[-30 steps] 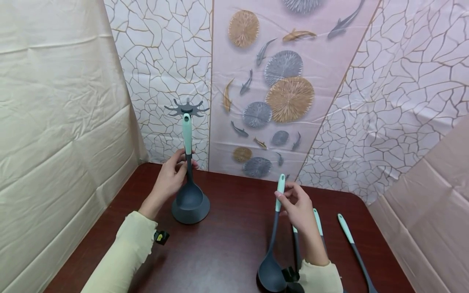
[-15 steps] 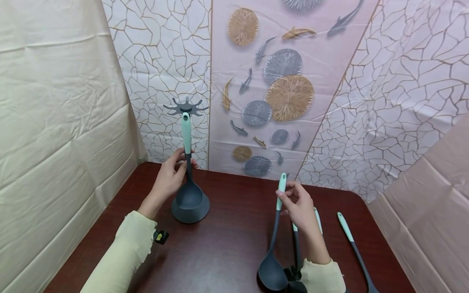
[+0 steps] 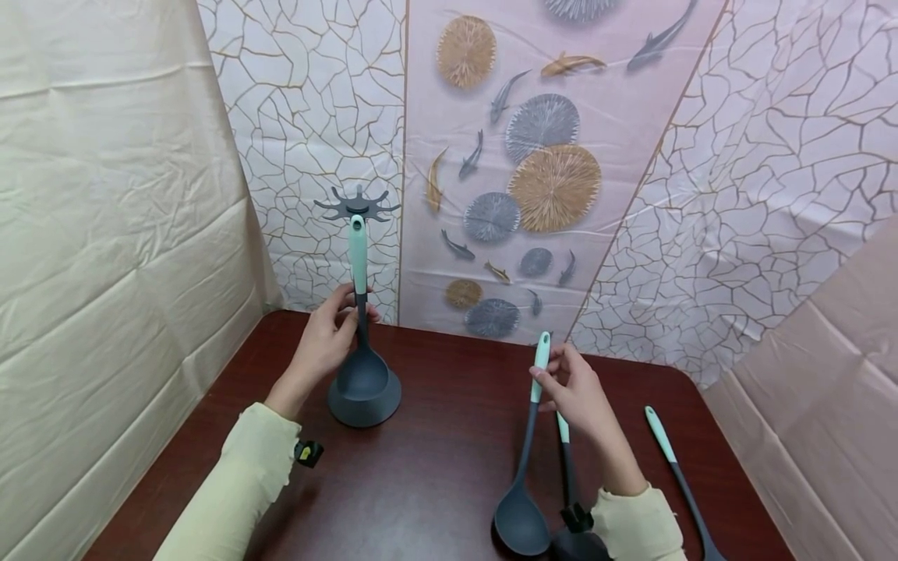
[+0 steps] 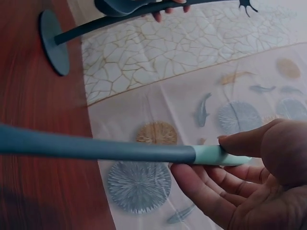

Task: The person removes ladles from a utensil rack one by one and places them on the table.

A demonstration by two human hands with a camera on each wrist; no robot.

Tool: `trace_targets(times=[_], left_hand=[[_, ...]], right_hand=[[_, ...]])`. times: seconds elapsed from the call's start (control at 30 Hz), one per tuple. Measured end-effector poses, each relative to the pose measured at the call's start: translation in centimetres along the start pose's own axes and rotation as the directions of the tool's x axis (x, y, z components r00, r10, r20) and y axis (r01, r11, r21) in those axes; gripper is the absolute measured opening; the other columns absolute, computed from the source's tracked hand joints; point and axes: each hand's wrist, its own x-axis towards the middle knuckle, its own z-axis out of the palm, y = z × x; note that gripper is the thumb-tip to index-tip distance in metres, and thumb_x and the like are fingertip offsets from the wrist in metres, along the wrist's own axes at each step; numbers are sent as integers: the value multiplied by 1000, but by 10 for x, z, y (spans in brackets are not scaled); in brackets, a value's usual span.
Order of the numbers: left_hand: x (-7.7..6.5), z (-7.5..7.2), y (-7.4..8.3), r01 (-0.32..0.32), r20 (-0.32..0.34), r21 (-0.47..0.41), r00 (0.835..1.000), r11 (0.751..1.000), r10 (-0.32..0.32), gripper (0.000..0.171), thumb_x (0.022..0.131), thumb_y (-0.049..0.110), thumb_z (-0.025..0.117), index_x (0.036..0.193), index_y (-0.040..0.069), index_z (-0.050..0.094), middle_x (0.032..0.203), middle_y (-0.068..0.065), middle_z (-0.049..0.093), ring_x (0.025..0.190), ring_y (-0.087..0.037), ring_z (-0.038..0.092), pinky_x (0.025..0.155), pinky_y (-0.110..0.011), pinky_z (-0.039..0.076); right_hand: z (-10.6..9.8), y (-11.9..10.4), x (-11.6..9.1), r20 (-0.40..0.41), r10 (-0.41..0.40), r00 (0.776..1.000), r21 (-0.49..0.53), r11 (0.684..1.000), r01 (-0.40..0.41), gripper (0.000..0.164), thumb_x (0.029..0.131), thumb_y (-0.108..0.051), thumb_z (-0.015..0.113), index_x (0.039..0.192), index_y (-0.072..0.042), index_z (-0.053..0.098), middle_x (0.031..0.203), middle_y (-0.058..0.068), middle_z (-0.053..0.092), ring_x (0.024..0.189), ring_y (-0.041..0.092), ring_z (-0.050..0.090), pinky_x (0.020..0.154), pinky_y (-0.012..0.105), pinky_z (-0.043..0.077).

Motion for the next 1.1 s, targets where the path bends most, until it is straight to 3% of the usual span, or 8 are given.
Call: trace_targets(times=[0.2, 0.57, 0.87, 1.1], left_hand=[[0, 0, 0, -1, -1, 6, 1000, 1000, 1, 33, 113, 18, 51, 145, 25, 56, 112, -6, 73, 76, -49, 62, 61, -40, 52], [1, 0, 0, -4, -4, 20, 1000, 1000, 4, 33, 113, 20, 52, 145, 26, 56, 111, -4, 73, 68, -28, 60, 60, -39, 51], [1, 0, -1, 10, 3, 6, 1000, 1000, -10, 33, 113, 19, 51, 146, 25, 56, 113, -7, 73, 74, -43, 63, 63, -41, 52], [1, 0, -1, 9, -1, 10, 1000, 1000, -9, 33, 114, 19, 51, 145, 26, 56, 112, -7, 73, 73, -41, 63, 63, -40, 52]], right_hand=[[0, 1, 3, 39, -15, 999, -6, 1000, 15, 25, 107, -13, 65, 125, -5, 50, 103, 19, 63, 84, 29, 72, 62, 40, 64], [2, 3, 12, 72, 0, 997, -1, 1000, 0, 25, 108, -16, 65, 125, -4, 51, 102, 19, 65, 84, 30, 72, 62, 42, 64], [2, 3, 19, 76, 34, 997, -20, 999, -33, 41, 107, -16, 66, 140, -3, 48, 99, 21, 64, 79, 32, 71, 61, 43, 64], [4, 11, 27, 91, 70, 993, -3, 998, -70, 43, 107, -16, 65, 144, -1, 46, 98, 20, 65, 77, 34, 71, 63, 47, 64]])
